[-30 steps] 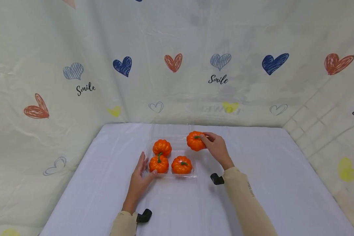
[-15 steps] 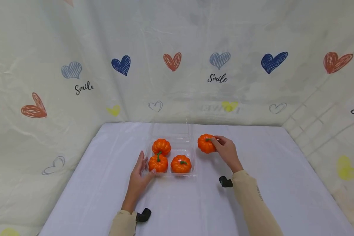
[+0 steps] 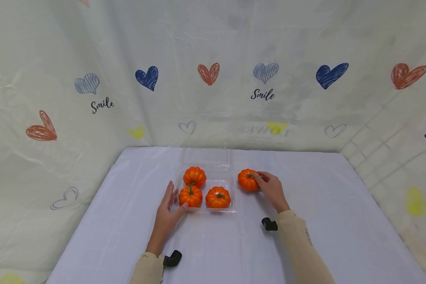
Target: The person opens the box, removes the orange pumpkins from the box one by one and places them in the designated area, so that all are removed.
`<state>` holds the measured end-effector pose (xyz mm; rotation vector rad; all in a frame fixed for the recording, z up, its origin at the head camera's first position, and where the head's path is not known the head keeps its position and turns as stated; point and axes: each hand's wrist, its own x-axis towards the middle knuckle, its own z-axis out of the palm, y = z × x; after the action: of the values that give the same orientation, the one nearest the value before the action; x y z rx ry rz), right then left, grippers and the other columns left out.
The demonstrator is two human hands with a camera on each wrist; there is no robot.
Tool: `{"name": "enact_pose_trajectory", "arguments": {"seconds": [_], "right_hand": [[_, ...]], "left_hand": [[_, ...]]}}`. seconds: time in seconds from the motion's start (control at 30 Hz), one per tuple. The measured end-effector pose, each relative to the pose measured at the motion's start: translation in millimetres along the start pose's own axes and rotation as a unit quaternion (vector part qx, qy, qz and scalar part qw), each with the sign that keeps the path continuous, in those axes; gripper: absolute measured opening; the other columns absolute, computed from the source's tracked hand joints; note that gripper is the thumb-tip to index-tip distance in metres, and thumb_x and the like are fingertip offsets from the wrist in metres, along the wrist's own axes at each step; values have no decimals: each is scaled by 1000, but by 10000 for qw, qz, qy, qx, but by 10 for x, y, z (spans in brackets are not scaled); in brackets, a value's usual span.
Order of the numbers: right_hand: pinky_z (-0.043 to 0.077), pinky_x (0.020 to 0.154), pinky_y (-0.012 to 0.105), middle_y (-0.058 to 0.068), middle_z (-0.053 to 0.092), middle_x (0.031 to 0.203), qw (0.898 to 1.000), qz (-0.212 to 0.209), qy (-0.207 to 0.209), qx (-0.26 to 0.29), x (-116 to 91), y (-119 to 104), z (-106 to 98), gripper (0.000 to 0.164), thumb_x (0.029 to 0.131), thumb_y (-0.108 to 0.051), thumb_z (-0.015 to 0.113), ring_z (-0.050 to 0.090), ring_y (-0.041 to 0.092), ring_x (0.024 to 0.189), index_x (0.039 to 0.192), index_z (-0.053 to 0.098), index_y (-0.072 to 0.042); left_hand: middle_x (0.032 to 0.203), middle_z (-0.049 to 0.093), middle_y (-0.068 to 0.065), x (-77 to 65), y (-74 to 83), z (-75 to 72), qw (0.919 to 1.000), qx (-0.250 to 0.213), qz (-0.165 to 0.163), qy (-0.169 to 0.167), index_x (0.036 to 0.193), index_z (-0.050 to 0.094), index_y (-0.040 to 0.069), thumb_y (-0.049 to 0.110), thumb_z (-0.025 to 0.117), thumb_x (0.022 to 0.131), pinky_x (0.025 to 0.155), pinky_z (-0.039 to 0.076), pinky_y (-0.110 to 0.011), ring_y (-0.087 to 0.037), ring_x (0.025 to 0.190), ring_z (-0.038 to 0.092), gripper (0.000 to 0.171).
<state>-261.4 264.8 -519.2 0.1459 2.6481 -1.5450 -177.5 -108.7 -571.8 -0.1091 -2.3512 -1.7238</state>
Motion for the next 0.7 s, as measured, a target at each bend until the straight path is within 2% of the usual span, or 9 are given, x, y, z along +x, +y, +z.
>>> {"name": "enact_pose_trajectory", "arguments": {"seconds": [0.13, 0.4, 0.6, 0.7], "right_hand": [[58, 98, 31, 26, 56, 150, 10000, 4, 41, 36, 11, 35, 65, 68, 111, -50, 53, 60, 36, 124, 153, 53, 4], [54, 99, 31, 25, 57, 150, 9993, -184, 308, -42, 56, 0, 94, 59, 114, -41, 51, 57, 36, 124, 152, 55, 4], [57, 99, 33, 25, 59, 147, 9991, -87, 400, -114, 30, 17, 112, 57, 114, -39, 50, 58, 36, 121, 152, 55, 3], [58, 96, 30, 25, 58, 148, 9991, -79, 402, -143, 3, 8, 90, 59, 115, -42, 46, 60, 36, 120, 153, 54, 3]], "left_hand": [[177, 23, 2, 6, -12, 1, 10000, -25, 75, -18, 171, 29, 12, 40, 80, 96, 119, 37, -44, -27, 154, 41, 94], [176, 26, 4, 44, 32, 15, 9998, 91, 187, 26, 169, 34, 10, 41, 79, 97, 119, 38, -41, -25, 154, 42, 90], [176, 27, -1, 31, 8, 12, 9999, 106, 102, -4, 169, 33, 10, 41, 81, 95, 117, 39, -45, -27, 154, 41, 93], [176, 28, 1, 16, -1, 25, 10000, 96, 11, -17, 169, 34, 12, 45, 84, 92, 117, 40, -44, -26, 154, 41, 98]]}}
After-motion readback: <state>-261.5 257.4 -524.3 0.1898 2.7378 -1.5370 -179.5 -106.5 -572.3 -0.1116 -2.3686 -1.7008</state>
